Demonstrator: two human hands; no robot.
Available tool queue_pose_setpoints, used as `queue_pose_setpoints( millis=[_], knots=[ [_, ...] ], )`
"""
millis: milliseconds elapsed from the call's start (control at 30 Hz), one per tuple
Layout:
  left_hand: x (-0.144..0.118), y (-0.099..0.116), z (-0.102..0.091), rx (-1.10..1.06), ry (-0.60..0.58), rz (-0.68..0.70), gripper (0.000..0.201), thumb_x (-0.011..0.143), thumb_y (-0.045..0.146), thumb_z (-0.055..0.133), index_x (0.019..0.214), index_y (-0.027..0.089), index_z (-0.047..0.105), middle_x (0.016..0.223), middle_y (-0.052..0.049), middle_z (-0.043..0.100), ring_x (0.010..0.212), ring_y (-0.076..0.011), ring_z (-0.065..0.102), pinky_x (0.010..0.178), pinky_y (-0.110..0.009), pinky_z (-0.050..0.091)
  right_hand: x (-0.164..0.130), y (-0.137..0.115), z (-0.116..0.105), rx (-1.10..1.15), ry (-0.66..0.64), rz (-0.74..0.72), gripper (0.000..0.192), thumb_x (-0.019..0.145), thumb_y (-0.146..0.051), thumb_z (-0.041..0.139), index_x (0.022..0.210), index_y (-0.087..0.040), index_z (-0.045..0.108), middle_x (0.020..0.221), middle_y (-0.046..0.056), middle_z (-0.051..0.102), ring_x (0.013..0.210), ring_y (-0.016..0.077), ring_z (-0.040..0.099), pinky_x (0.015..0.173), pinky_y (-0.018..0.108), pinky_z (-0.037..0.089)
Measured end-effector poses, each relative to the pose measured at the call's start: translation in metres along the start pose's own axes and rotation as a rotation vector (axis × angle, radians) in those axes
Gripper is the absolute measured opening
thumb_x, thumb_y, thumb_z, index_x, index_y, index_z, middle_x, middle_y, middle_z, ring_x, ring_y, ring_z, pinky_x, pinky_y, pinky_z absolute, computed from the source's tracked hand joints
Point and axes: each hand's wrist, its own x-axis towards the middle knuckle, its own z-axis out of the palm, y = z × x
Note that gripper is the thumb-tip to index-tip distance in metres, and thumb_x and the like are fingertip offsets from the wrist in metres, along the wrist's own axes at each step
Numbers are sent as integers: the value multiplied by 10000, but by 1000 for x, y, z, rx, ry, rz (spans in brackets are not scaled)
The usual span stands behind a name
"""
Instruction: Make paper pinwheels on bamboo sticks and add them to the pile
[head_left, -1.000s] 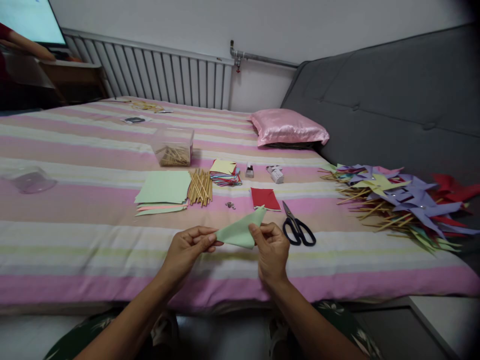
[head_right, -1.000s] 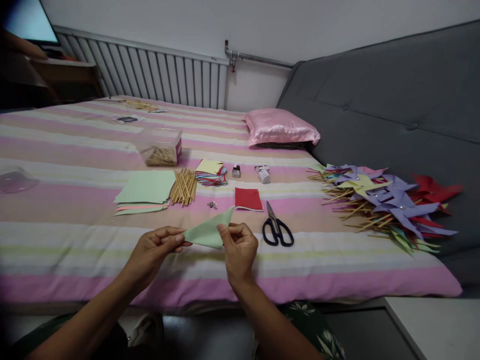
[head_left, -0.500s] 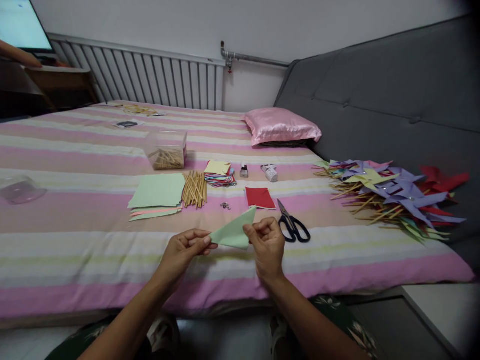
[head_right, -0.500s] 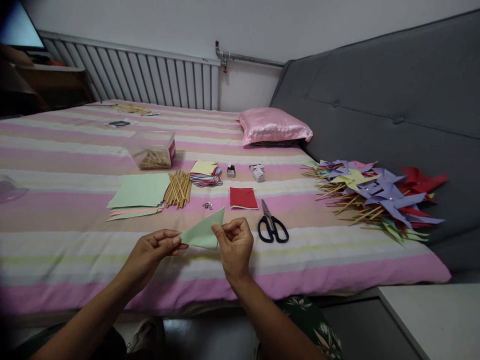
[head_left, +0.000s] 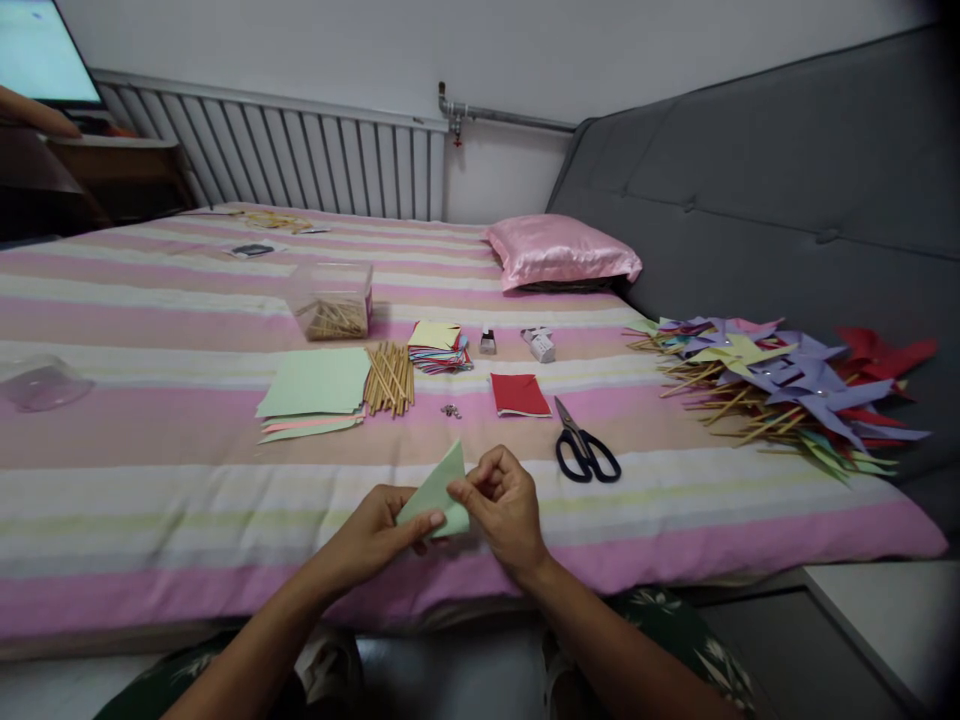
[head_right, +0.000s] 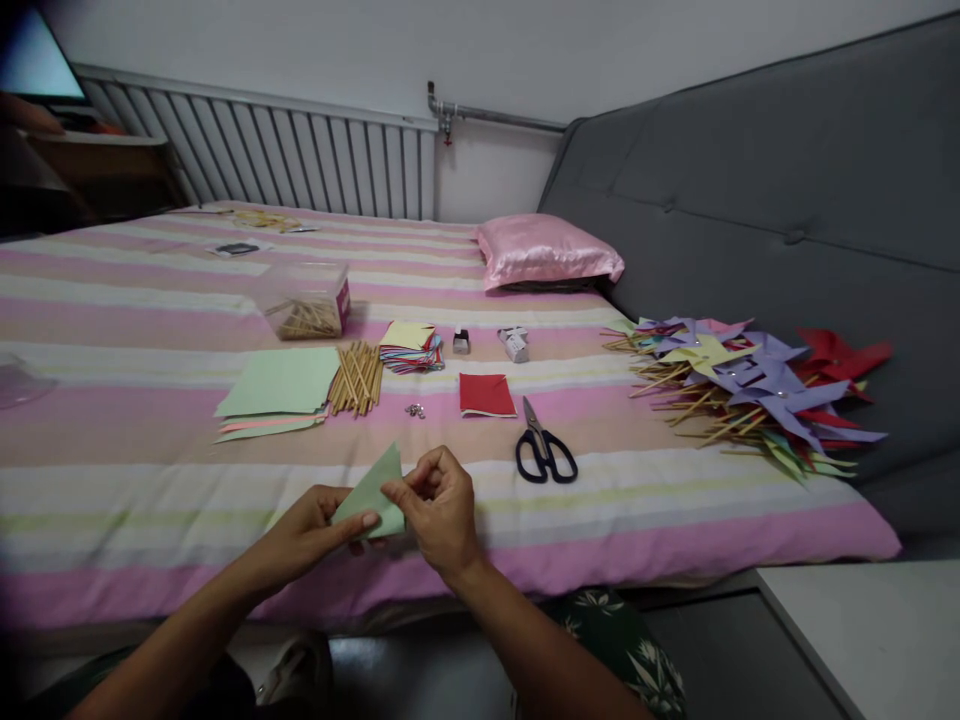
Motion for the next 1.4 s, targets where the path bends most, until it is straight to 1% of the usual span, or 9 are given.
queue_pose_setpoints(
  millis=[133, 267, 467, 600, 900, 1000, 1100, 1233, 1400],
  knots=[
    [-1, 0, -2, 33, 9, 4, 371, 786, 428, 569, 619, 102, 631, 546, -10, 559, 522, -103, 459, 506, -211, 334, 0, -1, 1, -5, -8, 13, 300, 644, -224, 729, 749, -197, 449, 561, -82, 507, 484, 61, 457, 475, 175, 363],
    [-1, 2, -1, 30, -7, -8, 369, 785, 431, 568, 628, 107, 649, 547, -12, 575, 518, -104, 471, 513, -209, 349, 3, -2, -1, -21, -48, 51, 298, 681, -264, 704, 913, -173, 543, 574, -58, 555, 506, 75, 502, 504, 189, 391],
    [-1, 1, 1, 77, -37, 1, 376, 799, 434, 548, 668, 109, 682, 566, -16, 589, 544, -113, 487, 537, -212, 367, 4, -2, -4, -46, -12, 55, 191, 701, -311, 684, 754, -147, 601, 631, -11, 588, 529, 83, 510, 509, 203, 393],
    [1, -1, 3, 78, -50, -8, 381, 799, 443, 545, 711, 104, 693, 603, -25, 612, 572, -123, 507, 562, -218, 386, 5, -2, -6, -75, 23, 11, 175, 713, -306, 674, 700, -155, 587, 593, -29, 549, 511, 76, 472, 492, 199, 367],
    [7, -5, 8, 10, -8, -36, 373, 779, 447, 569, 696, 101, 680, 605, -38, 639, 543, -116, 517, 548, -218, 399, 10, -3, -7, -82, 20, -27, 163, 757, -304, 632, 700, -167, 564, 586, -47, 510, 529, 74, 468, 509, 186, 379],
    [8, -5, 7, 16, 6, -39, 381, 780, 452, 563, 701, 100, 682, 603, -40, 641, 545, -120, 524, 547, -221, 402, 8, -3, -8, -112, 19, -44, 147, 770, -305, 622, 789, -168, 571, 640, -26, 559, 565, 88, 513, 541, 200, 407],
    [8, -4, 6, 37, 26, -40, 388, 784, 454, 552, 698, 100, 684, 595, -36, 636, 538, -121, 521, 543, -224, 400, 6, -5, -9, -153, 45, -87, 197, 748, -270, 651, 889, -184, 544, 698, -7, 605, 630, 114, 568, 593, 224, 440],
    [7, -2, 5, 44, 46, -46, 386, 779, 458, 554, 697, 104, 686, 591, -33, 636, 535, -125, 525, 547, -228, 401, 6, -7, -8, -225, 79, -168, 145, 734, -256, 661, 802, -188, 552, 739, 7, 603, 686, 133, 586, 619, 241, 457],
    [6, -4, 5, 46, 44, -44, 380, 778, 453, 559, 697, 104, 684, 593, -30, 633, 539, -125, 522, 547, -225, 394, 7, -5, -8, -248, 78, -157, 141, 721, -287, 674, 747, -180, 586, 692, 8, 603, 642, 130, 569, 597, 249, 454]
  ],
)
